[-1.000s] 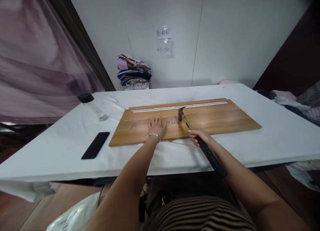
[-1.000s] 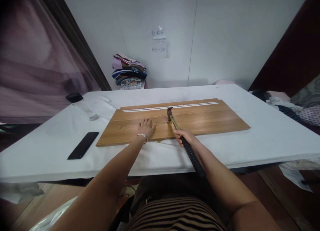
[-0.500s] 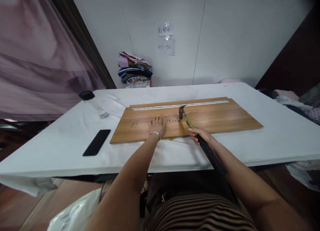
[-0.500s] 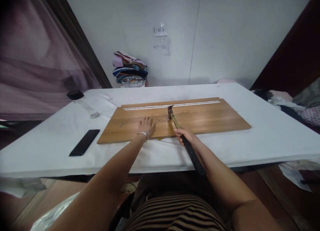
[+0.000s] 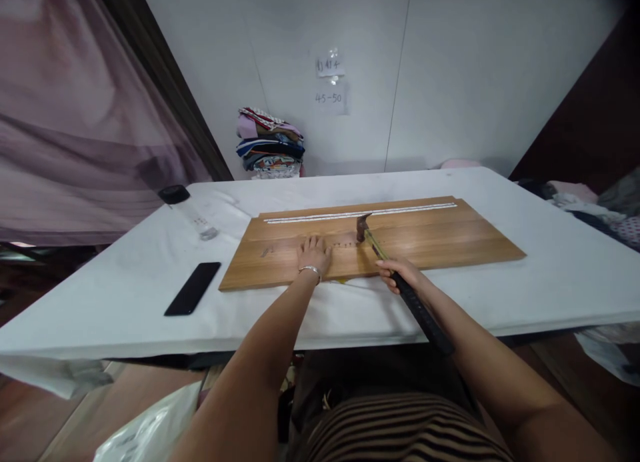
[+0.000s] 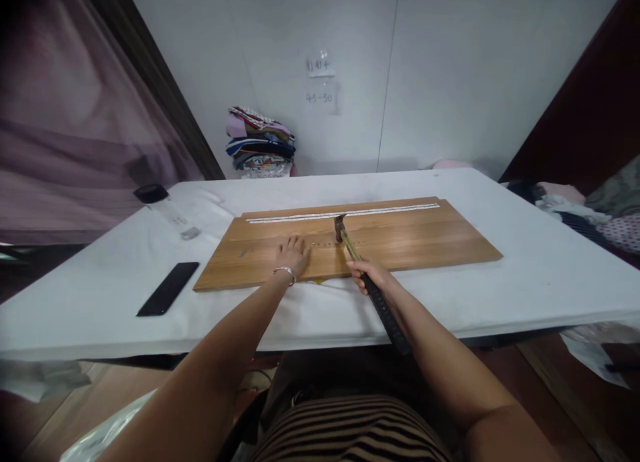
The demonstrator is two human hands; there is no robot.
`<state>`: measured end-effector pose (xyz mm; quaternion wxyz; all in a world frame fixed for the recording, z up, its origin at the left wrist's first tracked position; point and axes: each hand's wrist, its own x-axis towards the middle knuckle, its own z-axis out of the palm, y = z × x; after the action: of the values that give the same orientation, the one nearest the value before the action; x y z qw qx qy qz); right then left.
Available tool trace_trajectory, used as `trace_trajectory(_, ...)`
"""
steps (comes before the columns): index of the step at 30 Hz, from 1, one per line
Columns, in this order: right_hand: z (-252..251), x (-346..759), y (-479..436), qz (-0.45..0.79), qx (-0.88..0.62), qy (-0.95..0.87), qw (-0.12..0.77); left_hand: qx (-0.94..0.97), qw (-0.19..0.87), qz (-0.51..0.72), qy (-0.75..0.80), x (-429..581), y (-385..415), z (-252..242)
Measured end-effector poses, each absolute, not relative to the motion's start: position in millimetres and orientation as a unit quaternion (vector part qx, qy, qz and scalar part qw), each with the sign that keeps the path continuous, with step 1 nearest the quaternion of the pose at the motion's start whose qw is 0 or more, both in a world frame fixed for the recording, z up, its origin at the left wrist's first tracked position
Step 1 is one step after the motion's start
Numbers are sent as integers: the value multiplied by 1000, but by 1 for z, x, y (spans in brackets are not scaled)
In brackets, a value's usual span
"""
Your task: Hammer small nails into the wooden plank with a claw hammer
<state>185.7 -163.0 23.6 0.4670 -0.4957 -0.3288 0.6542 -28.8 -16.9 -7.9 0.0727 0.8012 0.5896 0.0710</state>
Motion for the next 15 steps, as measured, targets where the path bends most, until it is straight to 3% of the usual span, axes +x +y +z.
trace_trajectory(15, 20, 184, -160, 650, -505, -363, 436, 804, 64, 54, 588, -32, -20, -4)
